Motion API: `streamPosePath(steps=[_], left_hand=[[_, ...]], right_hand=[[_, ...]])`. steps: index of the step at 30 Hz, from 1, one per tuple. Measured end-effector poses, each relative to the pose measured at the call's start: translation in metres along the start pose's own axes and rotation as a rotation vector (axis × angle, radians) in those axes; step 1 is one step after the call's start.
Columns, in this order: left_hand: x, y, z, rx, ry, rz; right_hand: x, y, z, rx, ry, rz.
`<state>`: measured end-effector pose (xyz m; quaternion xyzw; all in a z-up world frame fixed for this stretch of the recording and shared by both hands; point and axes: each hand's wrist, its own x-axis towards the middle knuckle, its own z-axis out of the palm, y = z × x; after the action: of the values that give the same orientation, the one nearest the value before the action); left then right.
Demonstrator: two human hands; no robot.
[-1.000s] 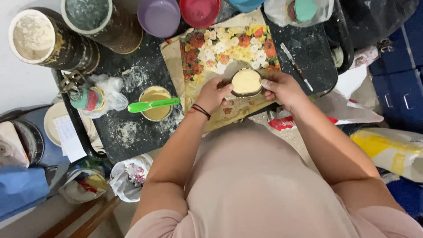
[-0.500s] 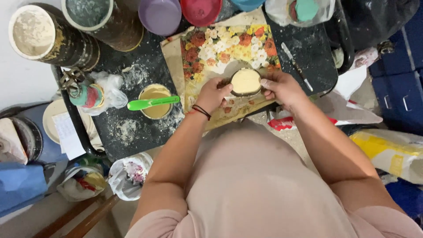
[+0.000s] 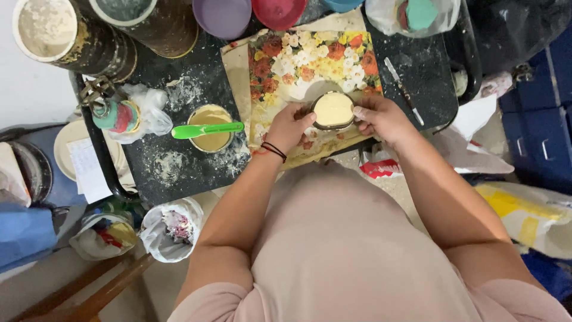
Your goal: The person mixes a yellow dough-like substance in a small metal container using a green spatula. They then transfer the mixture into a round metal mold, press it down, and smooth the surface.
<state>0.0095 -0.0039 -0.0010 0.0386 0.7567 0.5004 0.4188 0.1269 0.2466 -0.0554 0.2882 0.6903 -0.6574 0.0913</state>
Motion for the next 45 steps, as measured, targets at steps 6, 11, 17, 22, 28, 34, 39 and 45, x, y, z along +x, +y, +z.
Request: streamPosePath(steps=[6, 11, 17, 22, 28, 34, 39, 45], left_hand=[[-0.049, 0.030, 0.002, 0.276, 0.131, 0.032], [-0.093, 0.004, -0.005, 0.246, 0.306, 0.066], [-0.148, -0.029, -0.030, 0.248, 0.539, 0.153], [-0.153, -0.060, -0.082, 0.368, 0.702, 0.277], [-0.130, -0.061, -0.161, 0.860, 0.848, 0.652], [-0.088, -0.062, -0.174, 1.399, 0.424, 0.476], [-0.060, -0.084, -0.174, 1.435, 0.584, 0.667], [-0.050, -0.099, -0.169, 1.326, 0.745, 0.751]], right_hand=[[-0.016, -0.057, -0.002, -0.794, -0.034, -0.027], [-0.023, -0.100, 0.023, -1.135, -0.100, -0.069], [0.015, -0.120, 0.067, -1.409, -0.156, -0.335], [0.012, -0.145, 0.108, -1.343, -0.388, -0.261], [-0.003, -0.144, 0.158, -0.554, -0.622, -0.231], [-0.066, -0.175, 0.273, -1.089, -0.631, -0.228], [-0.057, -0.142, 0.285, -2.038, -0.514, -0.412], [-0.096, -0.185, 0.264, -2.079, -0.521, -0.644]])
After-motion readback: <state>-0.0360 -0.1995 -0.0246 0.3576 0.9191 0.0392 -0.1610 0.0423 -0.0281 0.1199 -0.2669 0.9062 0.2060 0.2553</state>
